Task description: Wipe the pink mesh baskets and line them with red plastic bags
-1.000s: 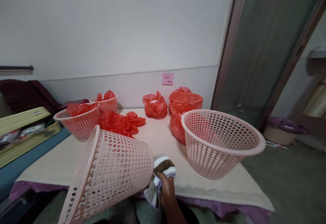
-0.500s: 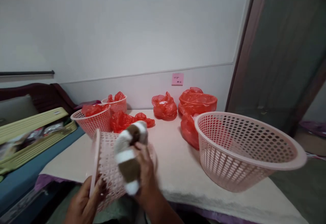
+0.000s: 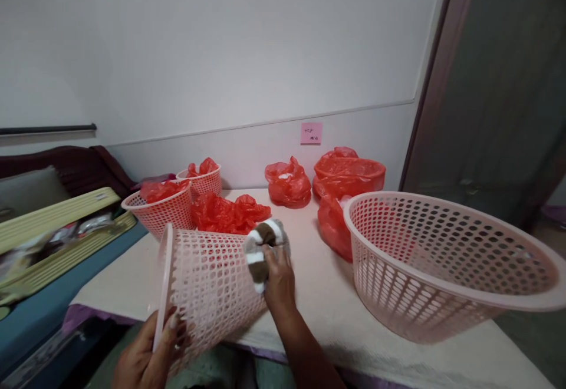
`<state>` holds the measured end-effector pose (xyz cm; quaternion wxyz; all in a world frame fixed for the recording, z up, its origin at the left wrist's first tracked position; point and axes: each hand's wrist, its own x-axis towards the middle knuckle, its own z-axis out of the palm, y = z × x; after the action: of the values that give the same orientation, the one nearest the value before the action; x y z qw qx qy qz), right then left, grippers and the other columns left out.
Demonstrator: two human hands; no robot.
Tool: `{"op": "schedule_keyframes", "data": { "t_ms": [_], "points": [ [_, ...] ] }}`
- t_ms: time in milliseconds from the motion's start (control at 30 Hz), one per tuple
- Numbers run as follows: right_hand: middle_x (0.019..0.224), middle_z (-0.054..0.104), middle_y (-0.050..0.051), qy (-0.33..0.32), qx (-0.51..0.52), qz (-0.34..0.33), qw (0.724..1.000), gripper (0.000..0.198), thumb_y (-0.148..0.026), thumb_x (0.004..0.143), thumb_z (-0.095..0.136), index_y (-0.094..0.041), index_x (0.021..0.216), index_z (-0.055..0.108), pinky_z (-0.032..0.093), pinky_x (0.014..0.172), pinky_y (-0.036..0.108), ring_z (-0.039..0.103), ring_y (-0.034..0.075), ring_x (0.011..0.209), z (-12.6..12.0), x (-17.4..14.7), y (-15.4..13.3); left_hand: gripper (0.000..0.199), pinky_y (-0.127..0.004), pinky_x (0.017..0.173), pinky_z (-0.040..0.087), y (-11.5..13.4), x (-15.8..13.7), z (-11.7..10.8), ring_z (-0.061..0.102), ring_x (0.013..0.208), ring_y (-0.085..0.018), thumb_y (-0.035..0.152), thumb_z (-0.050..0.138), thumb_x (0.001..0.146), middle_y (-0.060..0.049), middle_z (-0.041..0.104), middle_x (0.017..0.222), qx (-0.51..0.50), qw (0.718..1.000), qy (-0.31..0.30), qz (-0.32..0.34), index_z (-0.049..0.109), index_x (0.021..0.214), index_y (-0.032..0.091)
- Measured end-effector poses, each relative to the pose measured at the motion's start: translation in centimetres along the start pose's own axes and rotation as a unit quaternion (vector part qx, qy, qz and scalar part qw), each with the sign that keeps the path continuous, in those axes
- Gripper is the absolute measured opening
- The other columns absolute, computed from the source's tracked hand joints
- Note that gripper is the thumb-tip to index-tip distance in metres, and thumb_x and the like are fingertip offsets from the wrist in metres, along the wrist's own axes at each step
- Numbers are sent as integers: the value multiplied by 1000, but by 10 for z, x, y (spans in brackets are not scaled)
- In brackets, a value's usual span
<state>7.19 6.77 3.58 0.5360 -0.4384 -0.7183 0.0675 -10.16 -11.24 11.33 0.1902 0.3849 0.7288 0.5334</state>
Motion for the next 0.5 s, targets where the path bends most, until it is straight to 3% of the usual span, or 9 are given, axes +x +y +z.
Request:
{"op": "schedule_keyframes", "data": {
  "t_ms": [67,133,267,333,367,433,500],
  "points": [
    [107,62,14,9,1,35,999,44,-7,89,41,-17,126,62,49,88,37,58,24,102,-4,-1,5,67,-26,66,57,-1,2,4,68,80,-23,73,66,61,-5,73,87,-14,1000,-3,8,67,101,19],
    [107,62,13,19,23,21,999,44,-7,89,42,-19,126,62,51,87,36,59,23,102,-8,-8,-6,63,-26,67,56,2,5,9,68,80,-22,70,64,67,-4,72,87,-32,999,-24,10,66,105,20],
    [120,60,14,25,63,-112,991,40,-13,93,44,-23,128,60,53,89,40,56,25,114,-10,-42,-57,56,-25,72,54,12,15,19,66,83,-20,69,57,75,-2,73,92,-35,998,-40,43,65,105,23],
    [130,56,13,19,84,-172,981,42,-21,90,51,-27,132,57,51,94,43,54,28,119,-6,-59,-79,59,-24,81,52,17,22,22,65,92,-21,74,56,72,-3,73,96,-32,996,-26,74,67,98,22],
    [133,55,13,47,94,-195,975,41,-25,89,54,-27,130,58,51,95,43,53,29,120,-3,-64,-85,60,-23,82,51,20,24,24,65,94,-21,76,56,70,-3,73,95,-29,996,-21,83,67,94,22],
    [132,56,13,70,96,-226,967,37,-29,88,56,-27,124,62,51,95,44,54,31,119,3,-67,-83,58,-23,75,51,24,27,25,65,86,-20,75,56,71,-2,73,90,-25,996,-19,79,67,91,21],
    [120,62,13,57,73,-202,975,30,-25,90,53,-26,117,66,52,91,42,58,29,111,6,-58,-66,53,-23,64,51,26,28,26,64,77,-18,70,55,76,-1,73,87,-40,998,-22,48,66,94,22]
  ]
}}
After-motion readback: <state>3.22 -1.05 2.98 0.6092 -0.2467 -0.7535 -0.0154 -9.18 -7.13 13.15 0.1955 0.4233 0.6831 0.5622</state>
